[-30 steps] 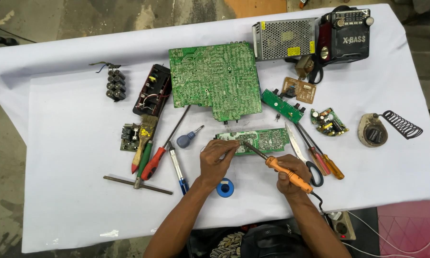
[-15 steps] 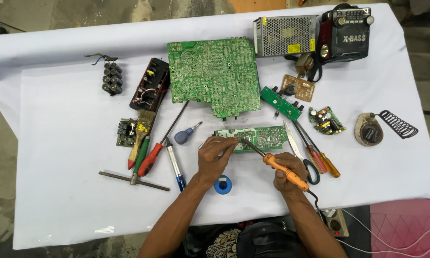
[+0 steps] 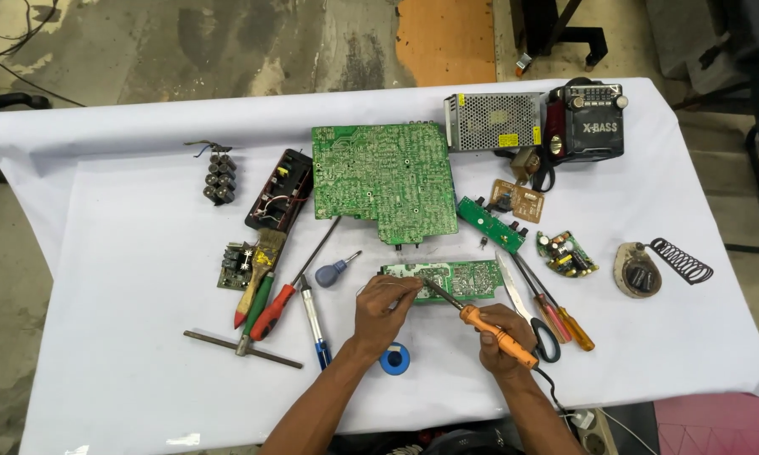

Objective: Soldering electronic components onto a printed circuit board using a soldering iron and solder wire.

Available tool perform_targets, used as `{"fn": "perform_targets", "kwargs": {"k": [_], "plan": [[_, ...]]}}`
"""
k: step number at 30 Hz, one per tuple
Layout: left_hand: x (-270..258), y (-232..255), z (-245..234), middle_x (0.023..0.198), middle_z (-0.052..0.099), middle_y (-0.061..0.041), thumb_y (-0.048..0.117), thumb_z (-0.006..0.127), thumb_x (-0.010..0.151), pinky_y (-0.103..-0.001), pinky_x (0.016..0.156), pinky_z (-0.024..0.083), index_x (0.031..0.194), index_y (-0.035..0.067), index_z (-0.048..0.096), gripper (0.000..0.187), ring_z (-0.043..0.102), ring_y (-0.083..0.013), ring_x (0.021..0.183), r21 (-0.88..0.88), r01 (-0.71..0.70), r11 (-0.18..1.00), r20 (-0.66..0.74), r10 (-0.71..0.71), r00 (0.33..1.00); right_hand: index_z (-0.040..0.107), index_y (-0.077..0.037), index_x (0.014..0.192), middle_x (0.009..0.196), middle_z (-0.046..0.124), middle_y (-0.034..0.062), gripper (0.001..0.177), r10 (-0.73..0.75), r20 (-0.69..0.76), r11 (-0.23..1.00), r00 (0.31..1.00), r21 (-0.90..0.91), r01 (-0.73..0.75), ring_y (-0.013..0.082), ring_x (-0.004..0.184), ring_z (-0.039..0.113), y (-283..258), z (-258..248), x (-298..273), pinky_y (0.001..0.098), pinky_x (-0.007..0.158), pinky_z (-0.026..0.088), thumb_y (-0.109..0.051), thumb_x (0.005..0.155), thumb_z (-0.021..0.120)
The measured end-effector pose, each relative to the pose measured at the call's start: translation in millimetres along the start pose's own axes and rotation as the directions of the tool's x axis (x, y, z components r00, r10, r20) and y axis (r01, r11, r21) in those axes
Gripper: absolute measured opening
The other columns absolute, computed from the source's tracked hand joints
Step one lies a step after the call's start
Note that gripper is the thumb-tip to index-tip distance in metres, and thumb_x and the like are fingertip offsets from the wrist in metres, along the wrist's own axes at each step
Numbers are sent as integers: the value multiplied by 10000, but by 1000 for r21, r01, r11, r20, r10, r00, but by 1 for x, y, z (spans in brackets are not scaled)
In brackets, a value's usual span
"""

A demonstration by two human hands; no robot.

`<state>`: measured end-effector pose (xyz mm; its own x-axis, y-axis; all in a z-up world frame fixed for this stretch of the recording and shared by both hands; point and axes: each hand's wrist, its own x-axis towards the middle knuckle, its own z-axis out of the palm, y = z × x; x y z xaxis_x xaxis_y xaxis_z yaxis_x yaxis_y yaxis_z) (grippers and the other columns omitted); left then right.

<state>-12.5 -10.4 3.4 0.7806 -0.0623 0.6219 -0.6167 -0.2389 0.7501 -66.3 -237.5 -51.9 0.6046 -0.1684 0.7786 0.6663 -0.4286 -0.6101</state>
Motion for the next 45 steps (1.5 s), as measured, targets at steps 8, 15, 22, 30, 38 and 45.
{"fn": "perform_targets", "kwargs": {"k": [8,15,22,30,38,45], "plan": [[1,0,0,988,803,-73,-44,810,850,-350,868,595,994,45,786,171,788,-205,922,17,-9,1000,-3,9,1000,632,-58,990,830,672,62,336,24,-9,999,1000,43,-24,274,725,730,6,-2,-5,327,623,618,-385,1042,573],[0,0,0,986,803,-84,-42,801,856,-350,868,597,980,36,783,148,789,-211,931,-1,3,1000,11,-3,1000,632,-60,1005,824,691,92,341,27,-7,999,1000,21,-27,266,726,729,3,-2,-3,318,615,610,-394,1042,571],[-1,-2,0,992,802,-74,-39,819,846,-358,860,600,988,43,783,168,788,-212,929,14,-22,1000,-5,22,1000,634,-63,981,832,681,58,361,2,-45,999,999,51,0,262,722,730,9,-2,-8,323,622,619,-416,1040,585],[-2,-3,1,978,801,-89,-49,813,843,-352,860,604,966,33,776,153,790,-215,925,2,-16,1000,19,16,1000,648,-61,993,849,679,60,301,-2,-16,1000,1000,6,2,270,726,728,6,-2,-5,323,623,618,-345,1043,565],[7,8,-2,939,812,-63,-55,800,841,-356,826,599,940,67,785,158,789,-207,870,-6,39,999,13,-39,999,663,-20,889,701,672,73,335,11,-20,996,1000,90,-9,234,585,681,4,-2,9,312,526,577,-338,989,624],[9,11,-2,908,824,-36,-59,792,829,-355,794,589,911,101,802,180,785,-192,815,3,118,993,25,-119,993,688,-7,815,603,658,79,312,24,-10,988,1000,153,-22,188,471,622,-3,-1,20,309,460,528,-284,956,661]]}}
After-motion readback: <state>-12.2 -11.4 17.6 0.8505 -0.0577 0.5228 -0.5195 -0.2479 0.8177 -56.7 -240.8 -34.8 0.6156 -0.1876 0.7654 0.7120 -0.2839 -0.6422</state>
